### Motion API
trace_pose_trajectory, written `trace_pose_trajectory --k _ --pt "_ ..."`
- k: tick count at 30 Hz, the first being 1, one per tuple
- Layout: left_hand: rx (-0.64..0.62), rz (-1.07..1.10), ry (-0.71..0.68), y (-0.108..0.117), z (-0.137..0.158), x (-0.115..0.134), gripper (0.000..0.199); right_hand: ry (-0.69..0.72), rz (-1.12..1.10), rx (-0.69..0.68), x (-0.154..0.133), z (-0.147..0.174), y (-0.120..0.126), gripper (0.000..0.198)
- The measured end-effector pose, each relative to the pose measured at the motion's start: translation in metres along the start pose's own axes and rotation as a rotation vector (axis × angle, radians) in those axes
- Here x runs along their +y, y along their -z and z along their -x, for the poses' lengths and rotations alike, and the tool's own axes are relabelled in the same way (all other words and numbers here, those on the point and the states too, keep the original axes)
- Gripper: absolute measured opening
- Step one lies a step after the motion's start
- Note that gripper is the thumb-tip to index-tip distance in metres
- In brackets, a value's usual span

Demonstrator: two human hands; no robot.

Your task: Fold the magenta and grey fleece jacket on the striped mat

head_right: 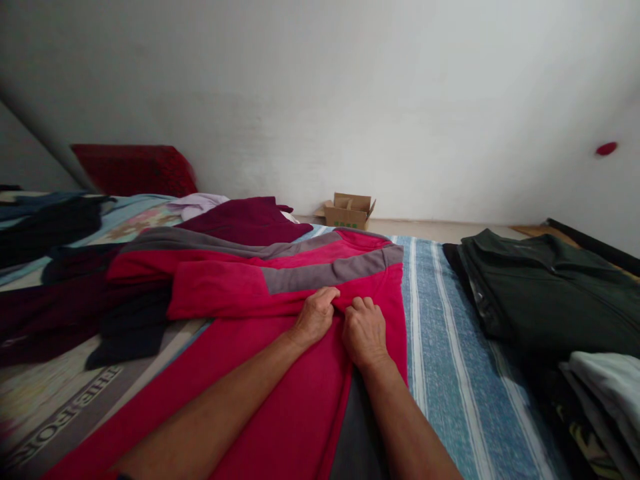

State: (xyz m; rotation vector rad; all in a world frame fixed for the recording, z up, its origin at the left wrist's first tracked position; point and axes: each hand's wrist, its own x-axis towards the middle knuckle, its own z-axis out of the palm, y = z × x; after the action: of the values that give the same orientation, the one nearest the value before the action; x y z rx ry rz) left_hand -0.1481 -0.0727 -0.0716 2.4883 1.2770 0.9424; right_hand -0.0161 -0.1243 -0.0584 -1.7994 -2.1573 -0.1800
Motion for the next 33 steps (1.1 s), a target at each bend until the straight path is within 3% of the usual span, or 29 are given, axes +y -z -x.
trace_pose_trajectory --k 14,20,26,33 --pt "-0.066 0.141 -0.101 0.0037 0.0046 -0.0019 0.034 -0.018 -0.003 -0.047 -0.0029 0.0000 0.0059 0.023" --pt "-0.063 0.075 -0.156 0.0025 0.0070 -0.0019 0.026 -0.093 -0.037 -0.016 -0.0025 0.0003 0.0036 0.022" --pt "-0.063 0.022 -0.211 0.0039 0.0084 -0.0017 0.023 -0.040 -0.034 -0.050 -0.0013 0.0006 0.0027 0.023" --pt "-0.153 -0.042 -0.229 0.0085 0.0104 -0.0023 0.021 -0.155 -0.148 0.054 0.0018 0.0002 -0.0029 0.023"
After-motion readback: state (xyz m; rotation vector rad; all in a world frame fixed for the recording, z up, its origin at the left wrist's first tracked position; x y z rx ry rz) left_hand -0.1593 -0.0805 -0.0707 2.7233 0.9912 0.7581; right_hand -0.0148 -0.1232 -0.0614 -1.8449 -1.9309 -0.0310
